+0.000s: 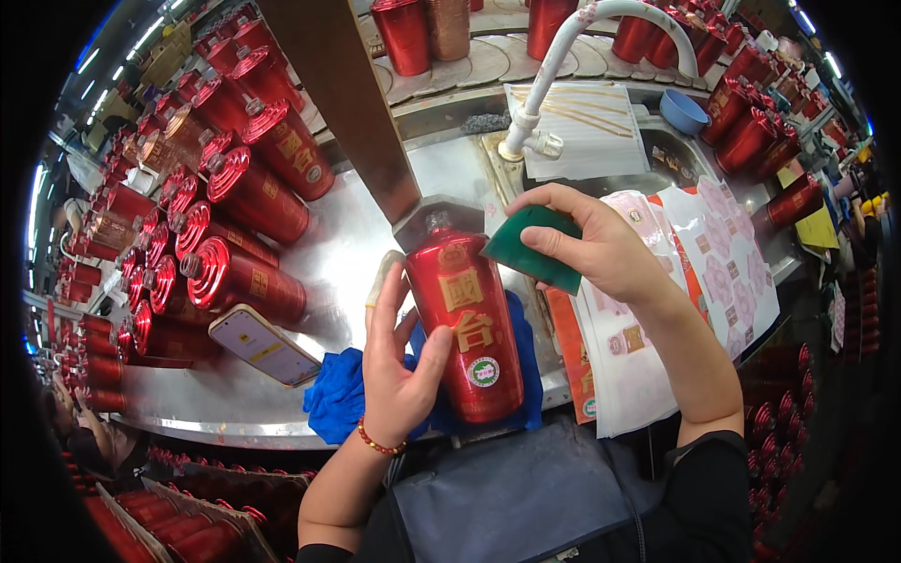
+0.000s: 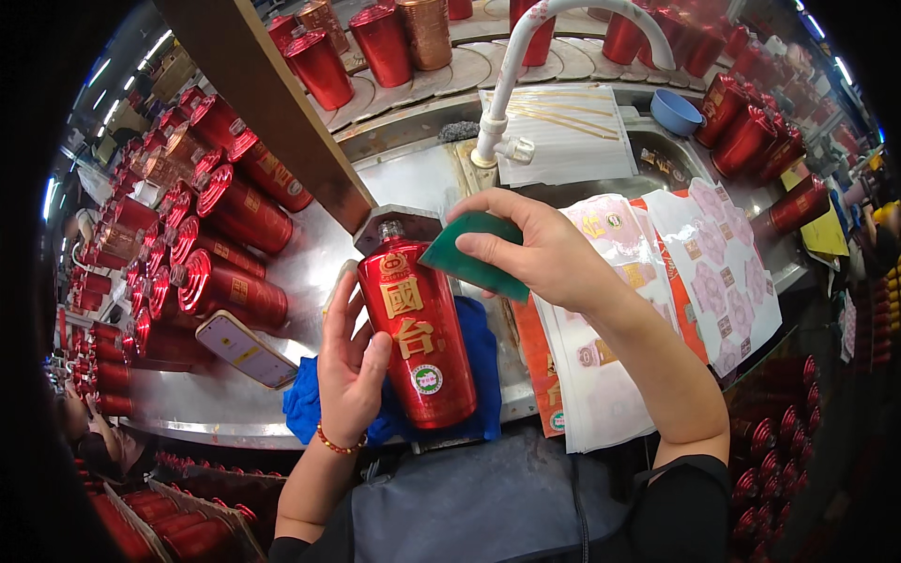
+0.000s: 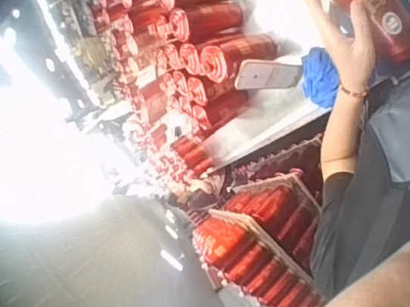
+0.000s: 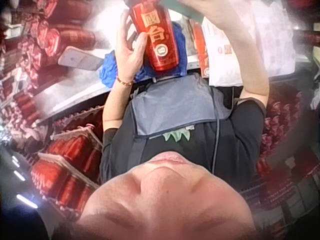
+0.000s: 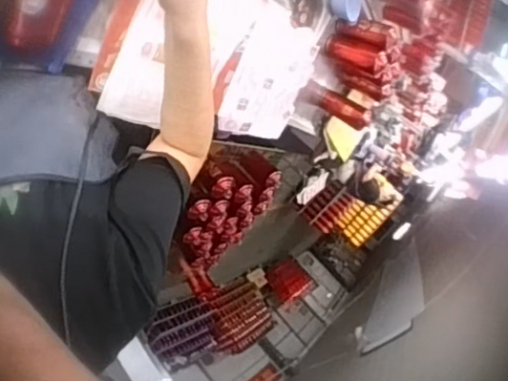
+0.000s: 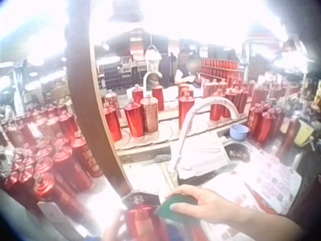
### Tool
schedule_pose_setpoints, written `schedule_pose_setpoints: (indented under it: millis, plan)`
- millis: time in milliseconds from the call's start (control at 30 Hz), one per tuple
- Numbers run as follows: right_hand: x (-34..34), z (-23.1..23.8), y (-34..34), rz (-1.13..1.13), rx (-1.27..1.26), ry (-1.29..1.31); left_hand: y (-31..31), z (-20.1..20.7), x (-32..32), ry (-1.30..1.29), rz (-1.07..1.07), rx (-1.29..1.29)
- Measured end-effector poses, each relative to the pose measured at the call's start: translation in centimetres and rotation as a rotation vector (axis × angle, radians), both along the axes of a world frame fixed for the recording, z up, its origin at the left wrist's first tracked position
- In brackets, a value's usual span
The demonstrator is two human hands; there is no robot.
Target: The person wipes a red cylindrical can with a green sponge and a blue cloth, then applies a small sticker to the can's surface. The person repeats the wiping and sticker application on the same can multiple times.
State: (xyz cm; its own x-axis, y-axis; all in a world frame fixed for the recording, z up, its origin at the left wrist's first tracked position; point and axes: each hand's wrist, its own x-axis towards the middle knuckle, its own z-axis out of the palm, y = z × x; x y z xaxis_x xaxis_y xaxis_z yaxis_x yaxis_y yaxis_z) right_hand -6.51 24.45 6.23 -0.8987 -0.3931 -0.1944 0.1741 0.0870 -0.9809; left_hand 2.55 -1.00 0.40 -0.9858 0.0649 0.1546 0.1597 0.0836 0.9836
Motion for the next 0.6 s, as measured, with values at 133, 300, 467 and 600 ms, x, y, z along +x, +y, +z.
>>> schedule_pose_setpoints:
  millis: [133,300,467,600]
  plan:
    - [0.3,-2.3,0.8,0.071,0.048,0.056,0.0,-0.1,-0.4,-0.041,-0.023,0.025]
    - [0.9,-3.8,0.7,0.198,0.209,-0.114,0.4,0.9,-0.5,-0.119,-0.053,0.047]
    - [1.8,-5.6,-1.6,0.409,0.088,-0.159,1.2,1.5,-2.0,-0.343,-0.056,0.219]
    - [2.9,-6.8,-1.6,0.513,-0.129,-0.334,2.2,1.4,-0.5,-0.426,-0.072,0.499]
